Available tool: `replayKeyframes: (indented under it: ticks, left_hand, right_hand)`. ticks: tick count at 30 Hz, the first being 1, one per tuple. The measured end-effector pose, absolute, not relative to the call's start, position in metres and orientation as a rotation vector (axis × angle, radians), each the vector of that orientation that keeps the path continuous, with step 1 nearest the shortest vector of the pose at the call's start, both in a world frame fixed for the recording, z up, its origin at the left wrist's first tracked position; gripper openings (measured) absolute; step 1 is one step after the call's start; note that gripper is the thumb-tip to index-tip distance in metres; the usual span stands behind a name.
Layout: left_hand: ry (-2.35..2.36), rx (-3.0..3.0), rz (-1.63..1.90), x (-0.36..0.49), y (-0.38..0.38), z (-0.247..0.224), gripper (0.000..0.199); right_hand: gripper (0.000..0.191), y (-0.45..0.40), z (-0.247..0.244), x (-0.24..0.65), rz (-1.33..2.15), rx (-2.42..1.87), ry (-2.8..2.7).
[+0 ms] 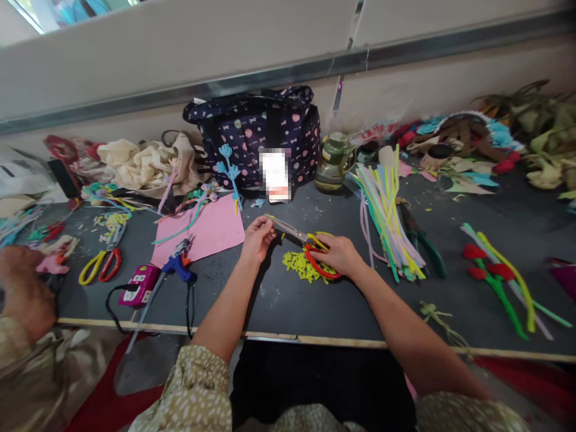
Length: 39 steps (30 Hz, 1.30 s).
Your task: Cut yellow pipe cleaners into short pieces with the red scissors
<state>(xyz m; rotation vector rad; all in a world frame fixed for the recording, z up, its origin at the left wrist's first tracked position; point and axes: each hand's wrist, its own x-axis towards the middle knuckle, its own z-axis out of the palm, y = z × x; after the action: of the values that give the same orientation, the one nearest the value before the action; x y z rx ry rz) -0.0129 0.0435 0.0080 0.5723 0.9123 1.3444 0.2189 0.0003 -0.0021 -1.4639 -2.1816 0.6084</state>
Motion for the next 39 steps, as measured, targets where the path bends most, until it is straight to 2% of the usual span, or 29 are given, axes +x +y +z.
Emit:
replayKeyframes:
  ticks: [27, 39]
  left_hand:
    - [0.92, 0.519, 1.374, -0.0166, 0.0445, 0.0109, 0.032]
    - [0.888, 0.531, 1.361, -0.015, 0.0431, 0.012, 0.026]
  right_hand:
    - [0.031, -0.0026, 0.0036, 0.2182, 0.46, -1.565, -2.159]
    - [0.029, -0.0033, -0.0008, 0.2165, 0.406, -1.503, -2.196]
